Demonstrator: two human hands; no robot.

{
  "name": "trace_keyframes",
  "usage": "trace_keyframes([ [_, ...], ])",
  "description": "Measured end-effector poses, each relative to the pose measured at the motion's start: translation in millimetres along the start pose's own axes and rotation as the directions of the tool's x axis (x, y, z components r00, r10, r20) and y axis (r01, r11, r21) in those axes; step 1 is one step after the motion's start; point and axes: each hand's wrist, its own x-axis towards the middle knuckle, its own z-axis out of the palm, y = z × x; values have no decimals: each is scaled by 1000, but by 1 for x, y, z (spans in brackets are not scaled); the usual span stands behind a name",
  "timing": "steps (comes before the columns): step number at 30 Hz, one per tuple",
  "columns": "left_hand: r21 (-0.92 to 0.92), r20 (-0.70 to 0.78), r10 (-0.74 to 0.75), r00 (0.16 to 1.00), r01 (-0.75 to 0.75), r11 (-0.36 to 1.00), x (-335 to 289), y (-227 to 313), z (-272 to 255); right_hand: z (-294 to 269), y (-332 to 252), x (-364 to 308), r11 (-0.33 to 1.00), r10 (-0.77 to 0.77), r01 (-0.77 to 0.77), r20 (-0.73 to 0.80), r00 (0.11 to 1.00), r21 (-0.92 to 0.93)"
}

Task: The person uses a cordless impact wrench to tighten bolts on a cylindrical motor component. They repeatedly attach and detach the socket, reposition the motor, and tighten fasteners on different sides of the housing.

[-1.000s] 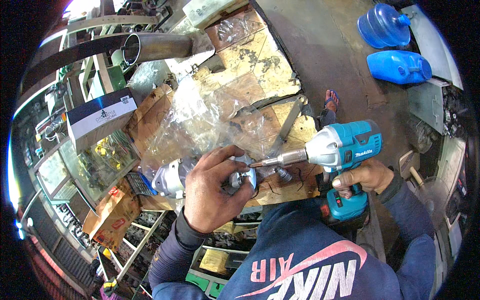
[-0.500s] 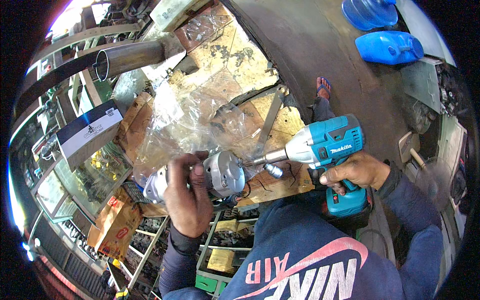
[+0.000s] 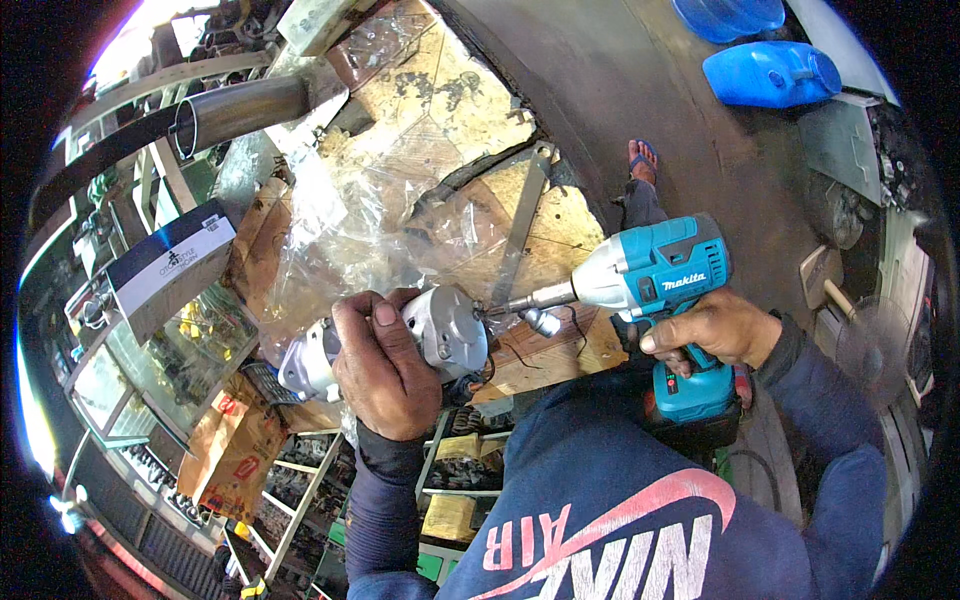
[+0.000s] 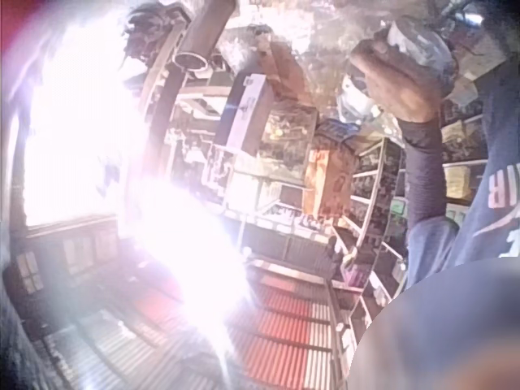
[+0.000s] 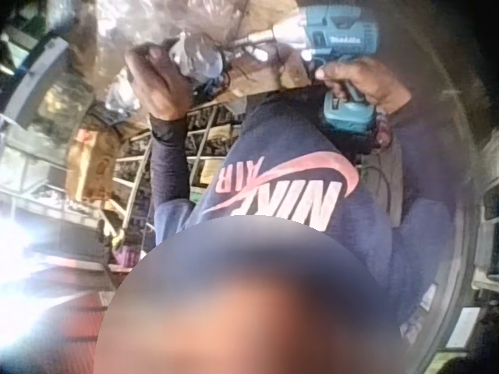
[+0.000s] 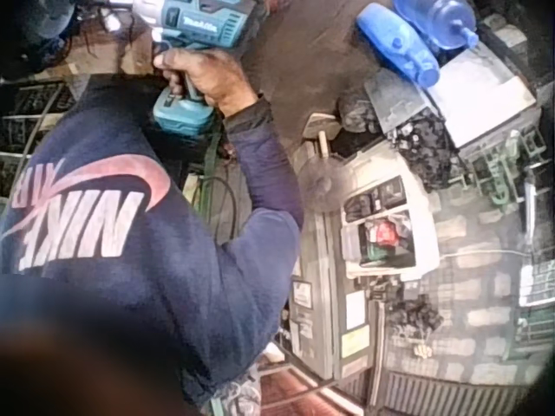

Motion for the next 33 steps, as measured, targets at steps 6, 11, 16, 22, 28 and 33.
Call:
trace_keyframes([
  [6,24,17,-5,1000,5,1000,1,1,0,-2,-2,1,999,-32,30,36,999,37],
  [11,42,25,-1,1000,0,999,1,0,-1,0,-6,3,1000,-2,2,4,1000,-31],
  [16,34,16,-17,1000,17,999,1,0,0,1,-7,2,1000,1,-1,8,1000,-16],
  [22,31,13,-21,1000,21,999,0,-1,0,-2,-7,5,999,27,-29,62,998,23],
  [28,92,6,18,1000,-18,996,0,-1,0,0,-15,6,999,29,-30,82,996,15],
  [33,47,12,-52,999,52,998,-3,1,1,1,-23,2,996,88,-89,59,994,25],
])
